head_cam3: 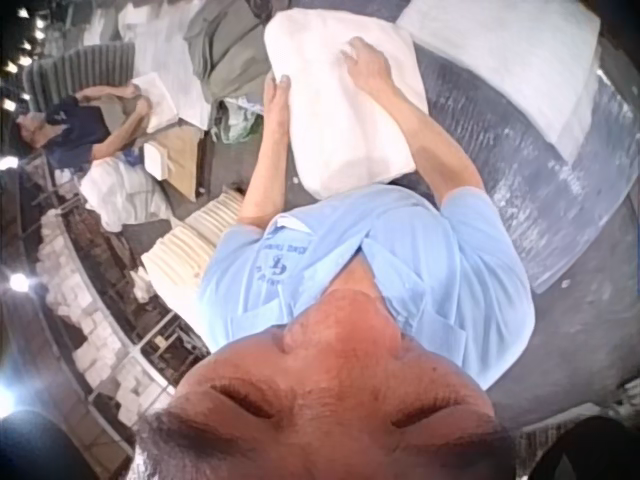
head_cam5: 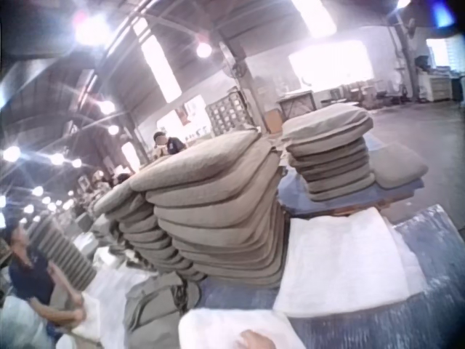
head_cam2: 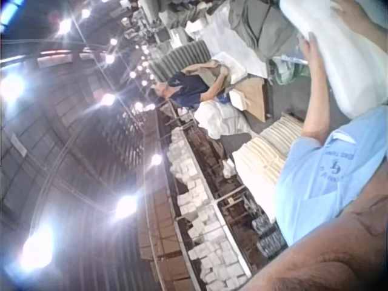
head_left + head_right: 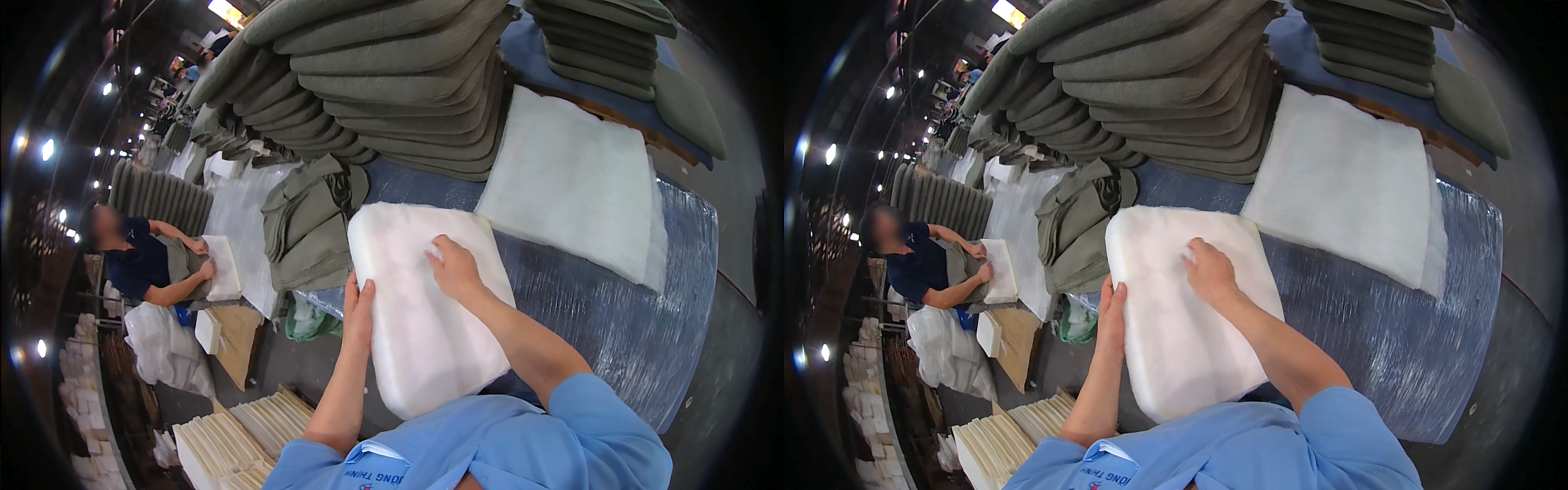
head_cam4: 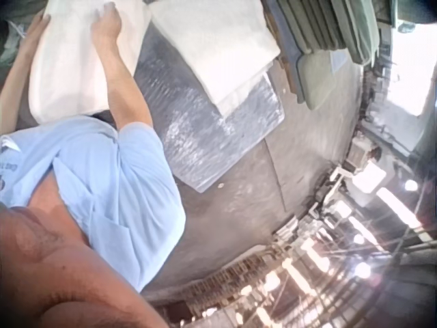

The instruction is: The person folds white foam sheets and inserts them into olive-green fabric covers on a workbench. They smooth and adjust the foam inside the covers, then place the finished cushions onto a stack.

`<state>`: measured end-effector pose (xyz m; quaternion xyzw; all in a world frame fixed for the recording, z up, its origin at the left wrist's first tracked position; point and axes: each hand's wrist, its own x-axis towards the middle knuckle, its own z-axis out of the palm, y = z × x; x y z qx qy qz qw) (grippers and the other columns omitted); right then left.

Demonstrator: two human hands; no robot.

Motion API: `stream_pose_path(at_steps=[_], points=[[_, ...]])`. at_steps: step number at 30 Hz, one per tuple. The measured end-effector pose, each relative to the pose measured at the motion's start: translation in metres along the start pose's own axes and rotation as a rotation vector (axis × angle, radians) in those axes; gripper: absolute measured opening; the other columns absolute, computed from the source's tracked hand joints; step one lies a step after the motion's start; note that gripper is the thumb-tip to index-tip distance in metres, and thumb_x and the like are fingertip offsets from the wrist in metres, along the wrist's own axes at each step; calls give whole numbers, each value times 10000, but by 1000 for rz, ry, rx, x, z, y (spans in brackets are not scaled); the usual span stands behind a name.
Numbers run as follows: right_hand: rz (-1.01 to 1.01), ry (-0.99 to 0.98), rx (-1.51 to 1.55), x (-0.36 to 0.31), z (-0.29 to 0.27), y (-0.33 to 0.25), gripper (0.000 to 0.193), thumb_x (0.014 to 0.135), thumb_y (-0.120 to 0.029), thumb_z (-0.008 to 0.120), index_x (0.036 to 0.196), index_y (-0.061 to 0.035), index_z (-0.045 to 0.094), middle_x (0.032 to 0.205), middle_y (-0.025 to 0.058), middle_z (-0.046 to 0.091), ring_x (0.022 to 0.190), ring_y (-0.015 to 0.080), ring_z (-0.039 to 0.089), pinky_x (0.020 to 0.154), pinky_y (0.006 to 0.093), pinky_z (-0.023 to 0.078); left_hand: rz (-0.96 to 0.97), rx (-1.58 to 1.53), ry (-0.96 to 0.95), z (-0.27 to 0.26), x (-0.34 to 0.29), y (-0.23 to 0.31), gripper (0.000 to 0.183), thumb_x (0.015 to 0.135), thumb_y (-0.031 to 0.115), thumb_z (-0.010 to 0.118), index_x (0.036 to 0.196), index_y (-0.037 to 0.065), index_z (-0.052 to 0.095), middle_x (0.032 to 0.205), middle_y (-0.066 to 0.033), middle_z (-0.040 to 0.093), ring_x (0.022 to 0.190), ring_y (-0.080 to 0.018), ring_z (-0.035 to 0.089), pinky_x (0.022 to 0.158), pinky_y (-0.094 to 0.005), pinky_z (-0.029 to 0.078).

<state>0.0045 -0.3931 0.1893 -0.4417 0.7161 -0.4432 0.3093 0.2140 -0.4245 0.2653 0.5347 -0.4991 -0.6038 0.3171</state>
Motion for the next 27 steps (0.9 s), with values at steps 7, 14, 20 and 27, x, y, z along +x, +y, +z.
stream_pose_path(at_steps=[7, 14, 20, 27], points=[[-303, -132, -75, 3, 16, -3, 243, 991, -214, 671, 1187, -70, 664, 1186, 159, 702, 1026, 376, 687, 872, 467, 539, 14, 12, -28, -7, 5, -5, 599, 1087, 313, 586, 1593, 70, 378, 1518, -124, 506, 1344, -227, 512, 1128, -364, 418], [-163, 68, -22, 68, 8, 12, 285, 984, -226, 667, 1226, -75, 667, 1201, 166, 682, 1088, 391, 669, 902, 502, 535, -6, 22, -4, -2, 2, -3, 602, 1088, 276, 565, 1610, 66, 351, 1561, -136, 457, 1390, -244, 476, 1162, -376, 386], [-192, -35, -162, 92, 10, -14, 277, 959, -198, 695, 1190, -45, 678, 1128, 153, 670, 1074, 382, 662, 923, 480, 529, 5, 110, -1, 8, 7, 2, 570, 1075, 229, 556, 1590, 63, 375, 1528, -136, 478, 1375, -237, 484, 1165, -370, 380], [-331, -279, -9, 19, 6, 11, 263, 952, -198, 703, 1155, -32, 682, 1110, 168, 678, 1033, 390, 668, 895, 475, 534, -3, -1, 15, -9, 3, -14, 566, 1074, 212, 568, 1587, 65, 379, 1518, -125, 488, 1346, -218, 506, 1132, -358, 414]])
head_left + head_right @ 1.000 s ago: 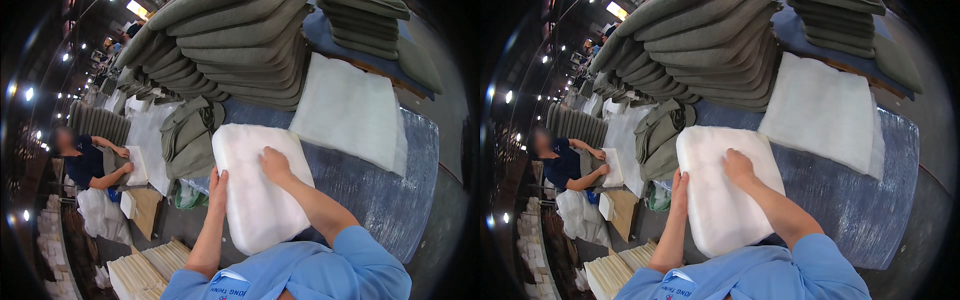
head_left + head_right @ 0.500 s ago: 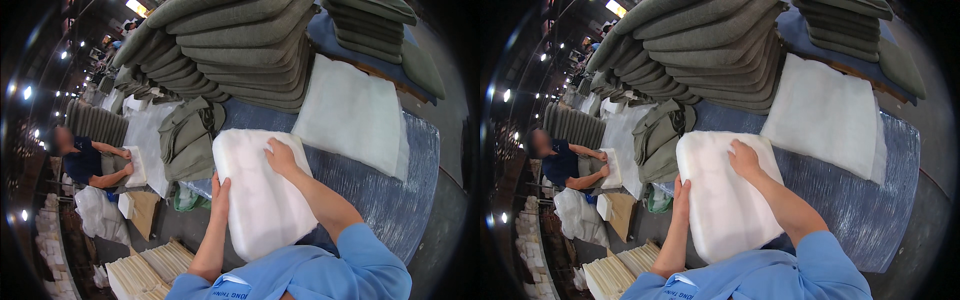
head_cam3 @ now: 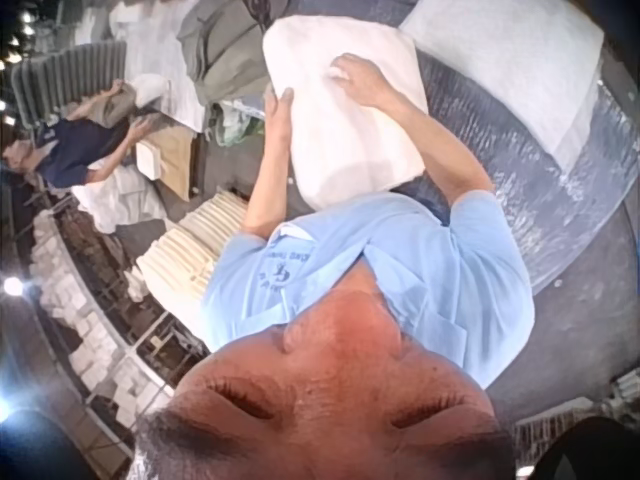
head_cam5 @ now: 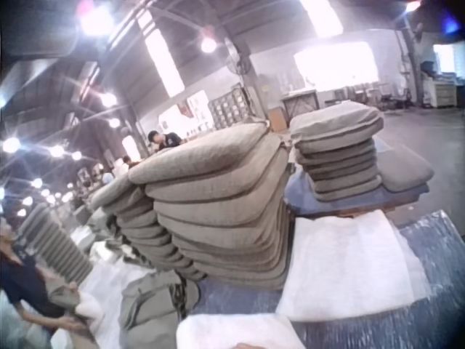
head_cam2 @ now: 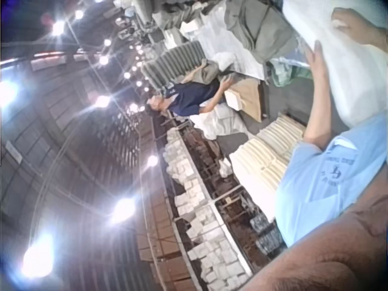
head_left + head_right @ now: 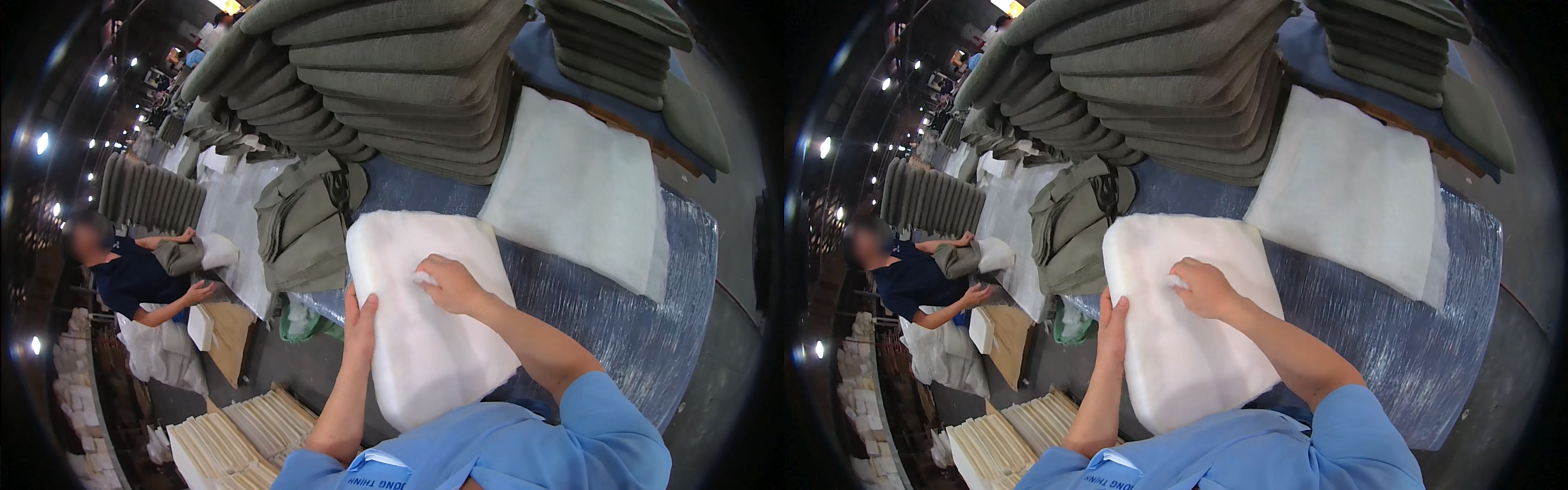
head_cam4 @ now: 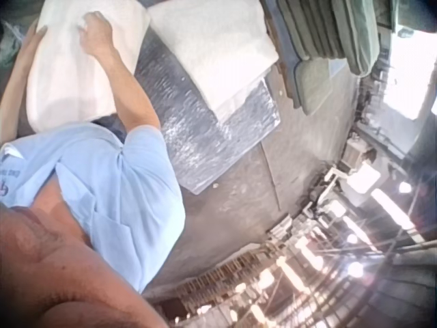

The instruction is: The person folds white foam sheets and inserts them into olive-green fabric covers on a workbench. They smooth and adjust the foam inside the covers, then place the finished cushions onto a stack.

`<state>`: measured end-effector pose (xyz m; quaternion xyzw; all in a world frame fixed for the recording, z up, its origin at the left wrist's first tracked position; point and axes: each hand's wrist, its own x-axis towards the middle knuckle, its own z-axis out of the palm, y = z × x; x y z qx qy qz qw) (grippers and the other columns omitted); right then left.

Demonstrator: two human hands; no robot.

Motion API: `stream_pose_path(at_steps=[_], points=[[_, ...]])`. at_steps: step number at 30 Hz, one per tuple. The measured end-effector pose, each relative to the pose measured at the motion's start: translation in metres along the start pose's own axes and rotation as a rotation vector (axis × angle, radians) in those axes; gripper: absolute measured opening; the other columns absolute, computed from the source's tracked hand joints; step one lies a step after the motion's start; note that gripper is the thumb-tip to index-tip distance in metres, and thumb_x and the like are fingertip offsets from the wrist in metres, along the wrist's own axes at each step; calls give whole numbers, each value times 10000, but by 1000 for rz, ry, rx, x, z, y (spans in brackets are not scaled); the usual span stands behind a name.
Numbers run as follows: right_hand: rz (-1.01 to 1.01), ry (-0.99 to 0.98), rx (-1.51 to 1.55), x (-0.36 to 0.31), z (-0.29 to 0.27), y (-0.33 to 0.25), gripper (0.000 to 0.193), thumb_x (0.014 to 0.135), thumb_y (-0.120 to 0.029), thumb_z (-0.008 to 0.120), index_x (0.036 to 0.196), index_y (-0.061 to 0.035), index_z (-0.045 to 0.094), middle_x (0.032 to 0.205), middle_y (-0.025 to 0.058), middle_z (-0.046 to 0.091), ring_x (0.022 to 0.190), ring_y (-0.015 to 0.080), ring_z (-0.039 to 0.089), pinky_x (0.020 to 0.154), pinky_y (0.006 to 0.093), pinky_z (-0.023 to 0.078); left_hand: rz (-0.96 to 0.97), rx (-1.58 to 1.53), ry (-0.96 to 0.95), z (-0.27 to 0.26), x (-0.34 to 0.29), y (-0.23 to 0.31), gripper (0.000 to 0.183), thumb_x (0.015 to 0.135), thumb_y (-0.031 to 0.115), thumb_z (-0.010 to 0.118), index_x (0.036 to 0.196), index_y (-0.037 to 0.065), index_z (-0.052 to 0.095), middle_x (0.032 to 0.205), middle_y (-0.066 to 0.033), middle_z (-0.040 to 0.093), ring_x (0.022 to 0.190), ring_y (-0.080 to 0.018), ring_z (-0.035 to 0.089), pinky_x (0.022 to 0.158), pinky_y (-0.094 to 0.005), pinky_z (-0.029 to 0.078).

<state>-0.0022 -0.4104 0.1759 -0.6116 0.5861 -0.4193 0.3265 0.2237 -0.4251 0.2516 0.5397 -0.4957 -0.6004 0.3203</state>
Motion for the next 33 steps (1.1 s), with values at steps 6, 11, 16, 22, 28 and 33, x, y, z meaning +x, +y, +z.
stream_pose_path(at_steps=[6, 11, 16, 22, 28, 33], points=[[86, 115, 168, 32, -25, -11, 277, 965, -237, 698, 1152, -32, 700, 1142, 154, 682, 1044, 383, 670, 899, 439, 539, 21, 28, -10, 9, 3, 6, 560, 1077, 220, 567, 1582, 65, 382, 1503, -126, 503, 1334, -216, 515, 1124, -356, 420], [-39, -74, 5, 1, -6, -26, 254, 961, -204, 693, 1159, -45, 695, 1185, 125, 663, 1074, 352, 666, 913, 443, 545, -20, 35, 7, 7, 0, 8, 582, 1077, 240, 575, 1594, 67, 372, 1497, -130, 516, 1324, -222, 527, 1119, -357, 426], [74, -29, -93, -48, -2, 0, 272, 938, -163, 701, 1188, -57, 679, 1145, 134, 668, 1051, 343, 674, 917, 454, 547, 1, 73, 40, 7, -2, 7, 615, 1078, 284, 585, 1607, 56, 368, 1511, -150, 514, 1329, -234, 537, 1113, -361, 435], [64, 147, 163, -69, -7, -19, 287, 917, -138, 713, 1188, -48, 681, 1046, 153, 708, 966, 354, 689, 858, 424, 555, 54, 110, 48, 9, -4, 6, 619, 1072, 310, 600, 1591, 40, 397, 1511, -164, 514, 1329, -239, 544, 1109, -362, 438], [-46, 116, 42, -66, 3, -20, 255, 899, -142, 728, 1137, -52, 706, 1034, 155, 704, 869, 328, 696, 793, 413, 552, 77, 112, 30, 22, -6, 17, 586, 1069, 313, 606, 1554, 34, 433, 1472, -162, 553, 1303, -241, 563, 1094, -363, 446], [94, 151, 104, -83, -5, -26, 232, 922, -171, 722, 1117, -47, 707, 1041, 147, 695, 859, 317, 684, 780, 411, 547, 73, 118, 64, 19, -8, 14, 582, 1067, 312, 610, 1552, 39, 437, 1453, -158, 576, 1292, -237, 573, 1083, -364, 459]])
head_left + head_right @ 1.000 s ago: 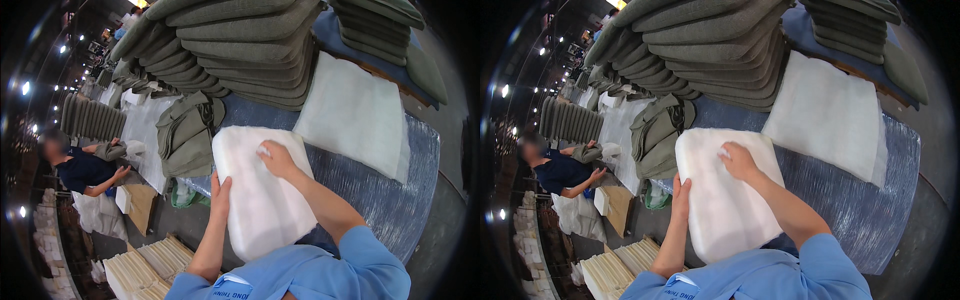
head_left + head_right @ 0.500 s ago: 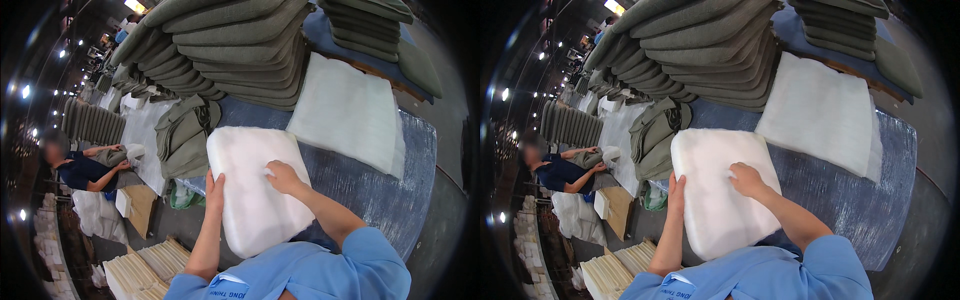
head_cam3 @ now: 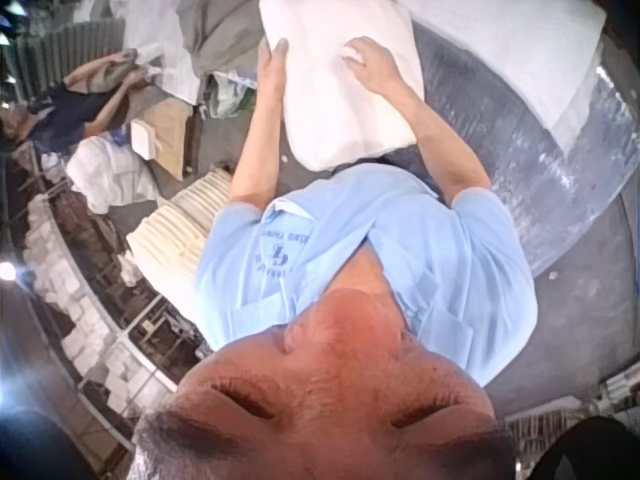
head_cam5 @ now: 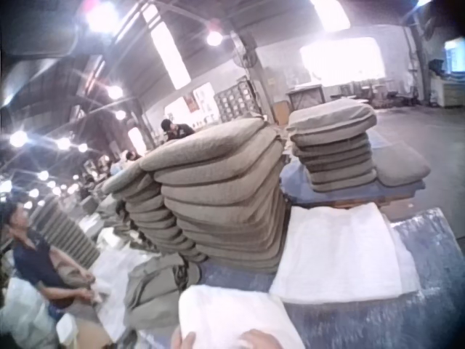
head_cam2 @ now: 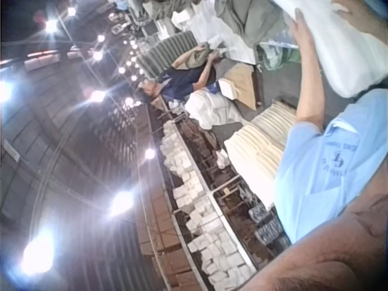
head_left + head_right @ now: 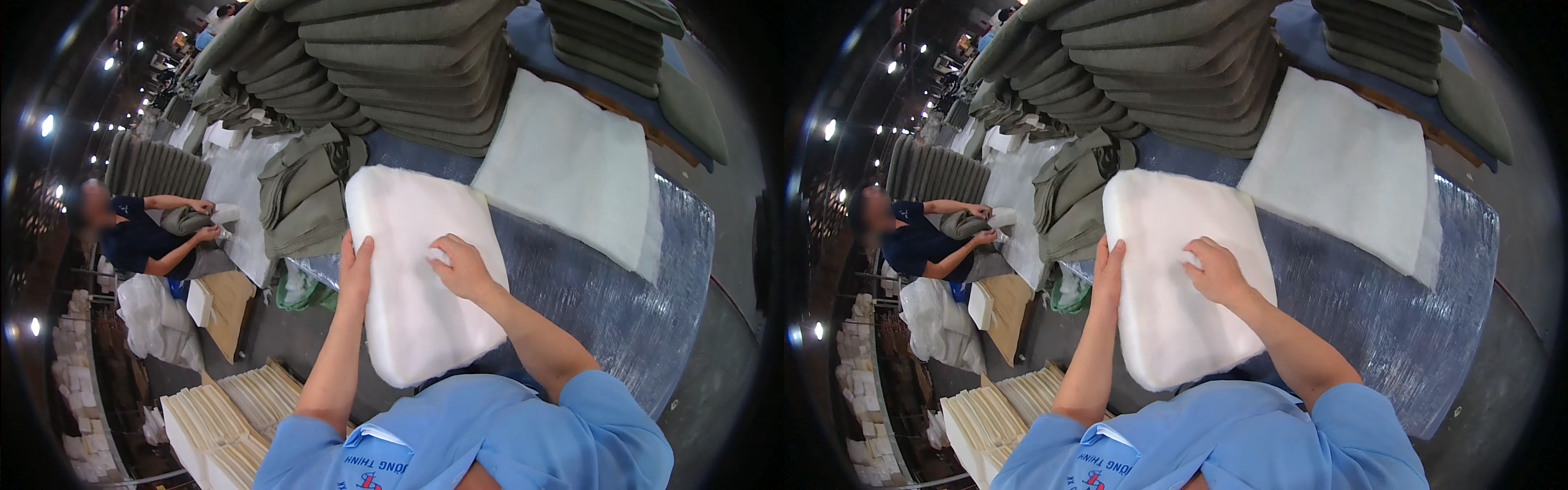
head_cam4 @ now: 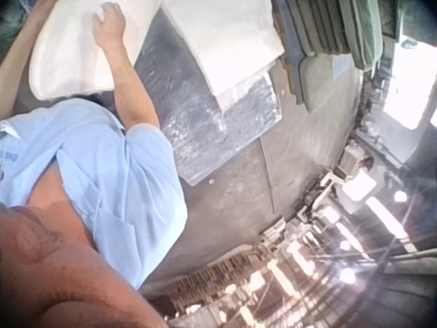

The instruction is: The person folds white foam sheets and inserts them into olive-green fabric covers on a workbench. They smooth and adjust the foam inside the covers, then place the finished cushions onto a stack.

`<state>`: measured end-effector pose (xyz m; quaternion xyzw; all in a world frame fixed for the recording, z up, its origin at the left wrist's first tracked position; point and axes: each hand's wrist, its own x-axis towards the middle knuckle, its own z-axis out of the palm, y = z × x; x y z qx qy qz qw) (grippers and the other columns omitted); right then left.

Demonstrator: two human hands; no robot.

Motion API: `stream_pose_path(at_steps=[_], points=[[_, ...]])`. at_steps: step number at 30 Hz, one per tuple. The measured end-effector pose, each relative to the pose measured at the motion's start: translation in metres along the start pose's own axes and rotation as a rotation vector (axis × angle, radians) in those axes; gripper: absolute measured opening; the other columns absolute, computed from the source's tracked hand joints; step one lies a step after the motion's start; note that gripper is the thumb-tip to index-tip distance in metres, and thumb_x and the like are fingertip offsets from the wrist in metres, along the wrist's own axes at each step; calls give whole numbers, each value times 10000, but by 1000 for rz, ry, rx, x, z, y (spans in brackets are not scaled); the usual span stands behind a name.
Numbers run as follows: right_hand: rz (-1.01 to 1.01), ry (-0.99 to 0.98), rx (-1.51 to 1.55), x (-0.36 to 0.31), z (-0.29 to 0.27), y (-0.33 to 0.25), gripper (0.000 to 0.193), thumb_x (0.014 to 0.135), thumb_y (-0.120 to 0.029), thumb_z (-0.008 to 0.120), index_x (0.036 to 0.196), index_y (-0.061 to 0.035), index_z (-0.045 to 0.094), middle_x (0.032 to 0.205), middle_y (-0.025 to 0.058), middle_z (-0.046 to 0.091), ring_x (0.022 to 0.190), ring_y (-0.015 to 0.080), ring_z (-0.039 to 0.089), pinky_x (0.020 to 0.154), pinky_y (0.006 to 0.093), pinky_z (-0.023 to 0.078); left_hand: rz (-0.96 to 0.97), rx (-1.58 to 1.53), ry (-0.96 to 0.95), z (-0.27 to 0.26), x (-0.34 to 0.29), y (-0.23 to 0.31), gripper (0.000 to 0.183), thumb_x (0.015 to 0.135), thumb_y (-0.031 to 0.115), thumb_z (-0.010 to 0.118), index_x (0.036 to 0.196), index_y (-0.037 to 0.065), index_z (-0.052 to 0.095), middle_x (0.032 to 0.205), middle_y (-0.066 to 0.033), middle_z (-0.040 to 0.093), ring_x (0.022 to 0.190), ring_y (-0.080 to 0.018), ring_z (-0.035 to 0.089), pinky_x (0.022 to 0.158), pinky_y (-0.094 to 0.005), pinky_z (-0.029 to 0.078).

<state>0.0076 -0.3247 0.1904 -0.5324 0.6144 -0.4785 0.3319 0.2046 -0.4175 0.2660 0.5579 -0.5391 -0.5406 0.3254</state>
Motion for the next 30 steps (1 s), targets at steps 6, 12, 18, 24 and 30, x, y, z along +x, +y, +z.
stream_pose_path(at_steps=[6, 12, 18, 24, 30], points=[[-128, -139, -204, 1, -1, 1, 290, 929, -231, 728, 1145, -40, 697, 1104, 163, 685, 1004, 372, 671, 890, 442, 539, 35, 4, -25, 4, 4, -9, 613, 1072, 329, 622, 1572, 38, 418, 1445, -162, 596, 1280, -224, 584, 1079, -358, 469], [414, 199, -220, -66, -107, 86, 273, 907, -238, 738, 1119, -71, 696, 1089, 174, 743, 1012, 394, 707, 902, 422, 560, -24, -71, -58, 11, -9, 8, 813, 1014, 456, 716, 1611, 43, 350, 1534, -197, 519, 1364, -311, 553, 1110, -408, 480], [645, 259, -144, -201, -140, 110, 308, 907, -164, 764, 1194, -93, 681, 992, 143, 758, 896, 268, 744, 776, 409, 599, -57, 83, -144, 33, -28, 43, 902, 928, 301, 807, 1615, 40, 284, 1470, -243, 544, 1307, -343, 597, 1039, -444, 546], [296, -97, -327, -253, -65, 8, 1009, 770, -397, 900, 1610, -148, 401, 1274, 184, 648, 1181, 391, 649, 1001, 469, 534, 100, 57, -176, 96, -37, 67, 946, 863, 128, 801, 1616, 6, 242, 1447, -262, 549, 1269, -352, 621, 1046, -433, 541], [274, 88, -368, -242, -63, -6, 974, 765, -366, 905, 1579, -131, 424, 1211, 157, 537, 1043, 379, 673, 879, 478, 582, 180, 170, -93, 184, -44, 86, 1150, 836, 155, 827, 1674, -10, 57, 1549, -303, 467, 1338, -382, 583, 1112, -410, 502]])
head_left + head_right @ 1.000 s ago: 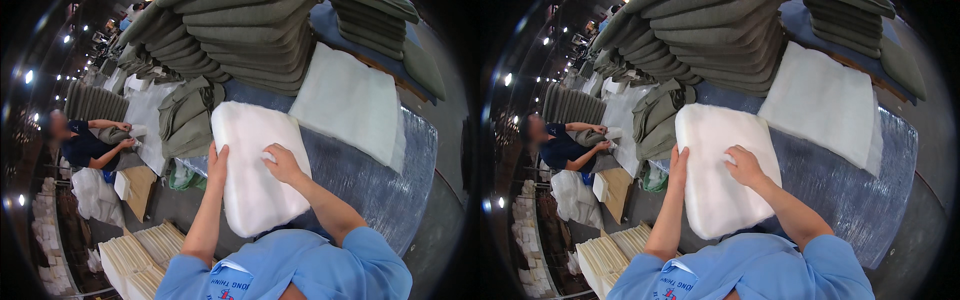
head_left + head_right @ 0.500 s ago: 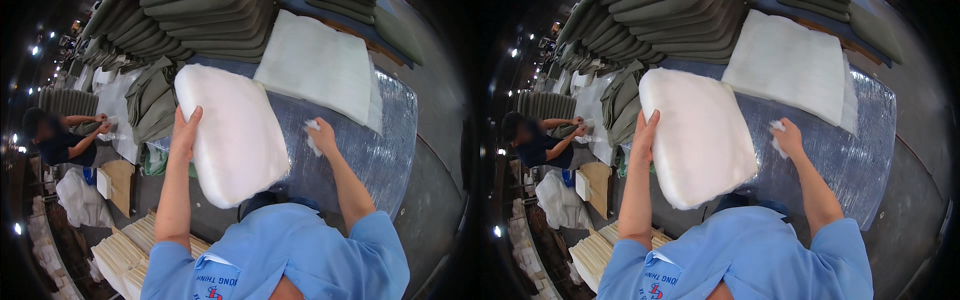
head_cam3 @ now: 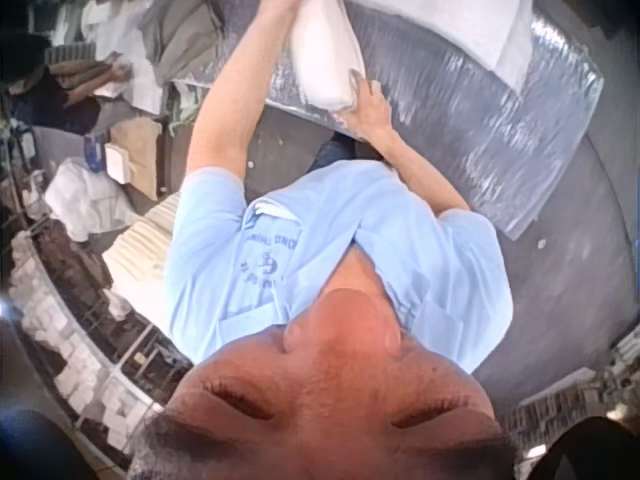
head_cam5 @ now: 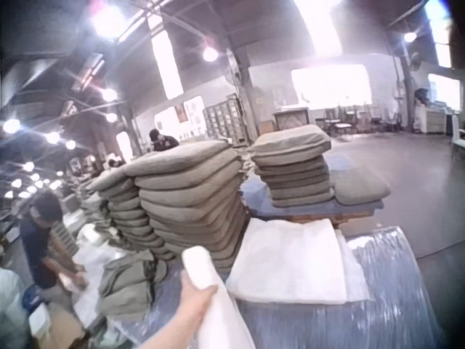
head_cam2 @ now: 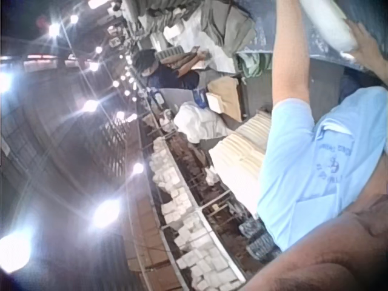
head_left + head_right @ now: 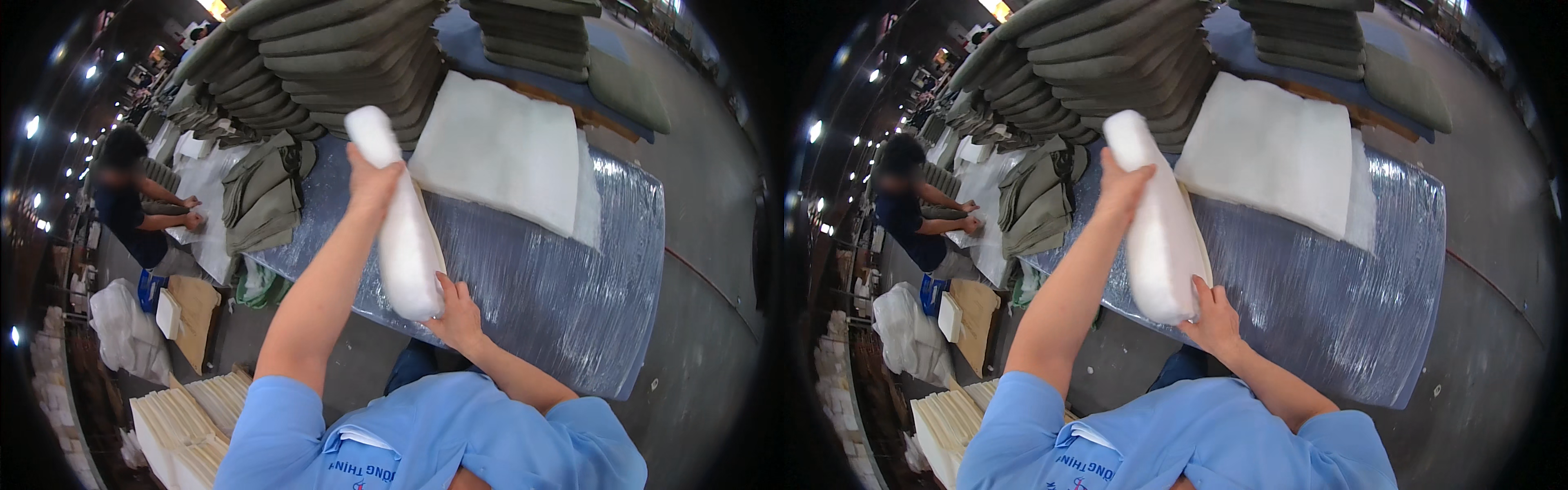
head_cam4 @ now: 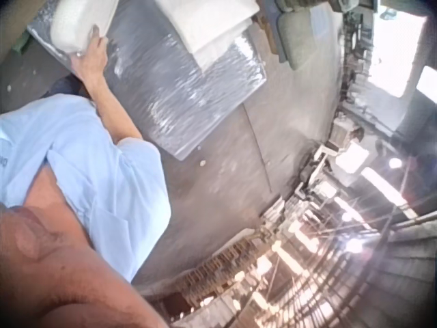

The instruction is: The person folds white foam sheets and inserts them into olive-green fabric covers on a workbench. They smooth and adjust the foam inside the covers, then place the finished cushions onto a stack.

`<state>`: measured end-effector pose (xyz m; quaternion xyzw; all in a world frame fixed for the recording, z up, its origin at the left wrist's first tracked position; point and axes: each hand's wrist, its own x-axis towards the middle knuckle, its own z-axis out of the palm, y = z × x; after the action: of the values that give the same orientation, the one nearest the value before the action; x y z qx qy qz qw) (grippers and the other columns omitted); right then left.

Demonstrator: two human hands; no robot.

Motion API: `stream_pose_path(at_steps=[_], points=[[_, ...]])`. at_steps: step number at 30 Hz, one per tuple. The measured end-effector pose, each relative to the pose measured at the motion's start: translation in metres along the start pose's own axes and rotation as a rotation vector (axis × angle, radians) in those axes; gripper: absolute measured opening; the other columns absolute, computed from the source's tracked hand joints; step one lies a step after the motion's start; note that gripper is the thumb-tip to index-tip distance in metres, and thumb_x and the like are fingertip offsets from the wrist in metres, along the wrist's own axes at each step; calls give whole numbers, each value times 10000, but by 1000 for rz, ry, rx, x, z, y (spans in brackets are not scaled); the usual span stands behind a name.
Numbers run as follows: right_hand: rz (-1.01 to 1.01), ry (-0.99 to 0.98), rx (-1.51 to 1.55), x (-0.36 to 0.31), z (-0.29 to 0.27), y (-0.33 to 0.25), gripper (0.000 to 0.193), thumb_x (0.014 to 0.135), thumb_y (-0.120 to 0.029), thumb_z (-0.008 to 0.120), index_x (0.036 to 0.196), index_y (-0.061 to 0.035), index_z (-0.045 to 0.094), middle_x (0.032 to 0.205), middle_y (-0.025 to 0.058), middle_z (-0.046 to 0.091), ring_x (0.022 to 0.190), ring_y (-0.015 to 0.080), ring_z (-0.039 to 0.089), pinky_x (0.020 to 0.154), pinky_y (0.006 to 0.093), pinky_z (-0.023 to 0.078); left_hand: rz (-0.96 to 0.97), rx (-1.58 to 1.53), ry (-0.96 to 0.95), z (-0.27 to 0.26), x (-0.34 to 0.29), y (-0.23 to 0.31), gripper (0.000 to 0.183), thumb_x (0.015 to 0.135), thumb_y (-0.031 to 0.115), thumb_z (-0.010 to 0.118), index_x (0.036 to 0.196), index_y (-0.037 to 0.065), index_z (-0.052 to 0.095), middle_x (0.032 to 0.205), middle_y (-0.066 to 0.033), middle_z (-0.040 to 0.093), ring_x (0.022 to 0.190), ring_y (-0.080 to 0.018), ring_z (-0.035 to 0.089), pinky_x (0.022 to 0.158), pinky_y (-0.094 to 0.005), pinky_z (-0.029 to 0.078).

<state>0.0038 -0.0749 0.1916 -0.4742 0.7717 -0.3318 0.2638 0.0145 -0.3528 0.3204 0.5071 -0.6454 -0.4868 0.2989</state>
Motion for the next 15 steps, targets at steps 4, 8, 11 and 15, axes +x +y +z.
stream_pose_path(at_steps=[4, 8, 11, 15], points=[[26, 115, 33, 2, 10, 23, 893, 759, -331, 901, 1509, -74, 490, 1268, 165, 528, 1070, 377, 678, 880, 473, 588, -152, -268, -191, 24, -3, 16, 1136, 978, 385, 743, 1702, 115, -90, 1693, -269, 248, 1498, -400, 407, 1200, -491, 402], [53, 375, 410, 3, 16, 49, 693, 768, -260, 893, 1359, -39, 605, 1228, 173, 651, 1097, 362, 706, 910, 435, 579, -286, -377, -178, 21, 21, 13, 905, 1055, 638, 488, 1726, 238, 31, 1728, -232, 190, 1530, -507, 289, 1234, -690, 197], [-43, 458, 722, 7, 24, 53, 498, 771, -169, 884, 1221, -61, 701, 1127, 153, 751, 1084, 343, 729, 926, 415, 569, -349, -296, -139, -10, 82, -42, 814, 1066, 611, 492, 1714, 220, 191, 1739, -183, 219, 1555, -482, 261, 1257, -647, 180], [-16, 363, 108, 1, -1, 61, 419, 792, -35, 859, 1181, -21, 706, 1076, 93, 766, 1013, 223, 740, 889, 371, 579, -350, -232, -209, 9, 157, -89, 733, 1086, 618, 427, 1663, 171, 354, 1701, -144, 334, 1568, -395, 274, 1280, -580, 150]])
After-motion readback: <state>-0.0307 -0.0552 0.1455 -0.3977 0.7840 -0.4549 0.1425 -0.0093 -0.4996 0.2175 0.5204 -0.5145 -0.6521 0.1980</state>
